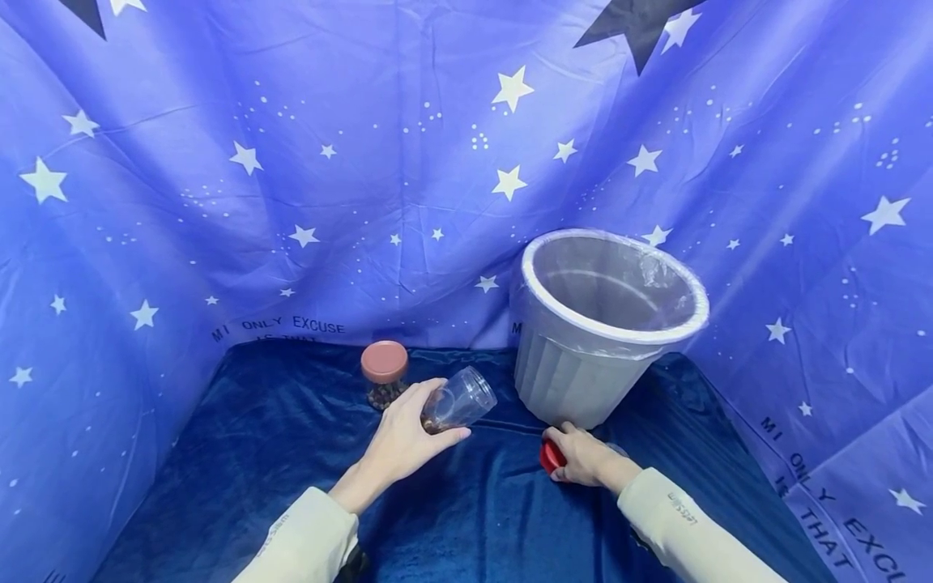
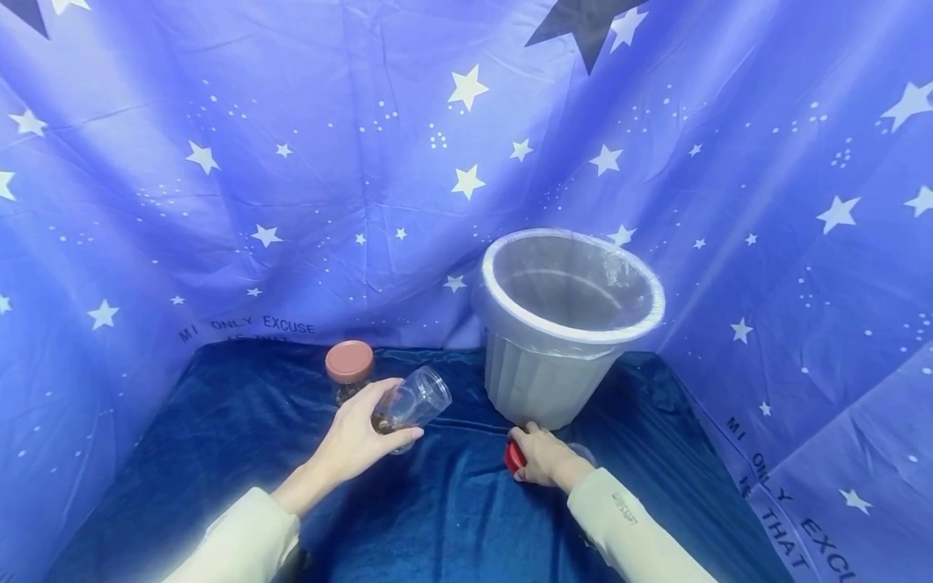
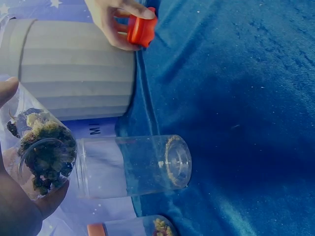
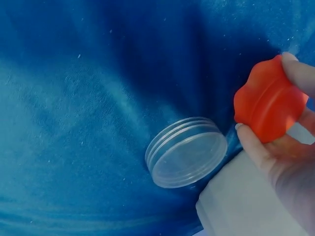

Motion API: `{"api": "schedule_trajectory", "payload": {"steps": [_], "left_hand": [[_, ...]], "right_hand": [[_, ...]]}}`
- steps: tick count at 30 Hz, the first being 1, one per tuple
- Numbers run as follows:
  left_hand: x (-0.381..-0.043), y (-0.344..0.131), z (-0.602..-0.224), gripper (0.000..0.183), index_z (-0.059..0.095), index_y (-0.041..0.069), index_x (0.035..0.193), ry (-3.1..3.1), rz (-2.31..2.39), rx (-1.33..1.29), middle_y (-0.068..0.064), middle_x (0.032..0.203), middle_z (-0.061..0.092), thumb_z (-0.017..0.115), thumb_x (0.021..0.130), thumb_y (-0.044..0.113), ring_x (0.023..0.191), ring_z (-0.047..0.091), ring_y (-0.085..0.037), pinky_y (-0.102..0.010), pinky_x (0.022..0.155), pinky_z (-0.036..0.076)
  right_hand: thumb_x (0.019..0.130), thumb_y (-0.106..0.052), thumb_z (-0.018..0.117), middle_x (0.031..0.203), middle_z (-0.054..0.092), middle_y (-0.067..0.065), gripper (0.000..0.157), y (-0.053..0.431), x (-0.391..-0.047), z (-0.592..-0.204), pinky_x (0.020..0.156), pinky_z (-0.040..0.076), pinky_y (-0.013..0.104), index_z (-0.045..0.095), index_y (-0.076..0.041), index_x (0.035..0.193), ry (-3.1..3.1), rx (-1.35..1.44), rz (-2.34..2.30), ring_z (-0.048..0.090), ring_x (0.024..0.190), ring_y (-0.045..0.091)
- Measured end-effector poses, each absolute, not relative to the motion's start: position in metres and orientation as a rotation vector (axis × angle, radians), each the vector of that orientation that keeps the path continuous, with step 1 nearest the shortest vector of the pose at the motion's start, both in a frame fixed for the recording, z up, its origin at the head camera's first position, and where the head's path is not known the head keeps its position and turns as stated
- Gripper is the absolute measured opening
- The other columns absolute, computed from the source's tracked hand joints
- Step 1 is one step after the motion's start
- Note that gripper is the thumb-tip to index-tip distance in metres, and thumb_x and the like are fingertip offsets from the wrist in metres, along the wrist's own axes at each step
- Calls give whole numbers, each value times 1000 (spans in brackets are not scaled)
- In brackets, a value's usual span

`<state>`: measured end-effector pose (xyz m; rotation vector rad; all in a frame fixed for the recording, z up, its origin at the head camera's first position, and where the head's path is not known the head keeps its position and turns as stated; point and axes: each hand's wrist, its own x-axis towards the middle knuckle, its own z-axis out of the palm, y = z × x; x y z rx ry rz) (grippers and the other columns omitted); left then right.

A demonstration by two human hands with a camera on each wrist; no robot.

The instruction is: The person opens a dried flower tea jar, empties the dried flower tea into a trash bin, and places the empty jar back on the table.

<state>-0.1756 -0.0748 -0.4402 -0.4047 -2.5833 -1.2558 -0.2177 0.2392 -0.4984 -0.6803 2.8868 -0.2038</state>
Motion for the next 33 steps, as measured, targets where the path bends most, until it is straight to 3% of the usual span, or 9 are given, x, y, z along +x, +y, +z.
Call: {"api": "schedule_trajectory", "payload": {"steps": [9, 21, 33], "left_hand": [[-179, -72, -437, 70, 55, 20, 134, -2567, -1277, -413, -4, 118, 66, 82, 75, 47, 105, 62, -16, -40, 88, 53], [-184, -81, -431, 70, 55, 21, 135, -2524, -1306, -378, -1, 120, 66, 82, 75, 47, 106, 63, -16, -43, 90, 53], [-187, -86, -422, 70, 56, 19, 133, -2512, -1287, -371, 0, 115, 66, 82, 75, 48, 104, 63, -16, -41, 88, 53]], "right_hand": [[67, -24, 88, 100, 56, 16, 58, 233, -217, -493, 81, 50, 55, 58, -6, 112, 2910, -629, -108, 57, 92, 36], [80, -33, 78, 110, 64, 19, 53, 220, -222, -462, 92, 48, 55, 60, -3, 120, 2865, -765, -232, 62, 103, 40], [89, -37, 68, 116, 64, 20, 51, 206, -236, -416, 93, 50, 51, 59, -2, 124, 2880, -855, -457, 62, 109, 35]]}}
